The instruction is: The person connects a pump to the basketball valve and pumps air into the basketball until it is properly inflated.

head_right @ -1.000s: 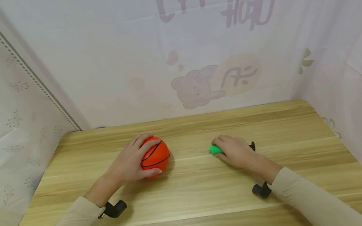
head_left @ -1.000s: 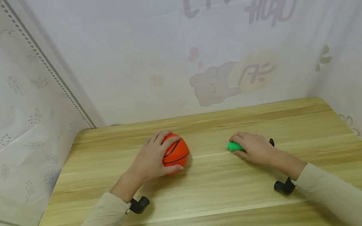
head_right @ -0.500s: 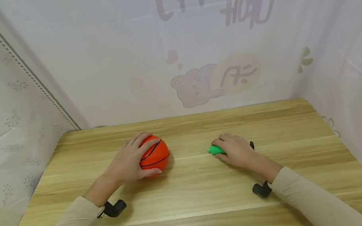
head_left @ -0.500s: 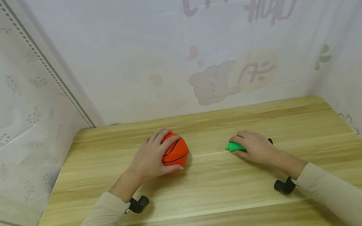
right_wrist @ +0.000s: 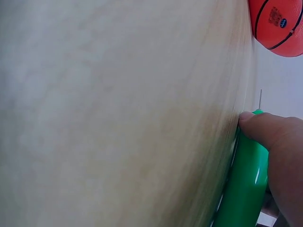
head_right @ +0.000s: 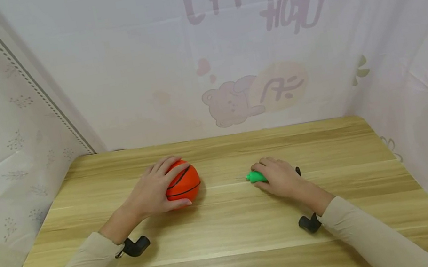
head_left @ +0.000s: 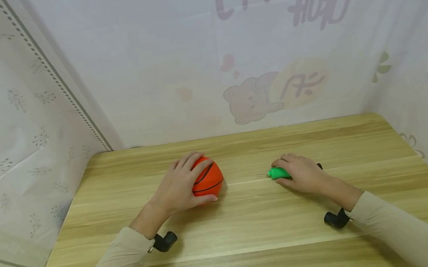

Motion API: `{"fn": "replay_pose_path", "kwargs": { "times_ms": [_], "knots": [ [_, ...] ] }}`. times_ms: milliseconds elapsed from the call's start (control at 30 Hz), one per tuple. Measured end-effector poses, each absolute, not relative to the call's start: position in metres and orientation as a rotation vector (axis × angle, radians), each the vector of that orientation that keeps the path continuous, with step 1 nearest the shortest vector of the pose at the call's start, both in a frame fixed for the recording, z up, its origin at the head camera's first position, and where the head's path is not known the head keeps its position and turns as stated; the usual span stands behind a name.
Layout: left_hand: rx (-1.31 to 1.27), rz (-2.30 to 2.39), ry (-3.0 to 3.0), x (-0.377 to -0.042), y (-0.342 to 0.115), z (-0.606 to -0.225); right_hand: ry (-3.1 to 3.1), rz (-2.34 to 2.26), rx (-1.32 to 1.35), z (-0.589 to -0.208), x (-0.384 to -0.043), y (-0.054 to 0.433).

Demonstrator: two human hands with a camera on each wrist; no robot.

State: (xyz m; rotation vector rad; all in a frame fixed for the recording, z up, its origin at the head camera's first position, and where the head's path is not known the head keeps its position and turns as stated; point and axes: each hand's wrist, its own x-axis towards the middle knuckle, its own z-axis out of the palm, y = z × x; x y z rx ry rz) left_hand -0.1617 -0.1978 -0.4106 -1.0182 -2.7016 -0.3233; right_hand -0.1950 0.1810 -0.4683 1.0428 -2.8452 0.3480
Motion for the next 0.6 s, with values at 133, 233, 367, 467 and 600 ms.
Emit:
{"fn": "replay_pose_path", "kwargs": {
  "times_ms": [133, 233, 367, 467, 600],
  "knots": [
    [-1.013, -0.32, -2.704, -0.162, -0.197, -0.41, -2.856, 0.357, 1.039, -0.467, -0.195, 0.181],
    [-1.01, -0.326, -2.699, -0.162, -0.199, -0.409, -2.866, 0.371, 1.03, -0.465, -0.194, 0.182],
    [-0.979, -0.348, -2.695, -0.162, -0.208, -0.401, -2.887, 0.411, 0.996, -0.456, -0.197, 0.188],
    [-0.922, -0.362, -2.713, -0.163, -0.225, -0.389, -2.906, 0.435, 0.956, -0.44, -0.203, 0.199],
    [-0.806, -0.354, -2.753, -0.167, -0.257, -0.367, -2.922, 0.419, 0.888, -0.411, -0.211, 0.224]
  ]
}}
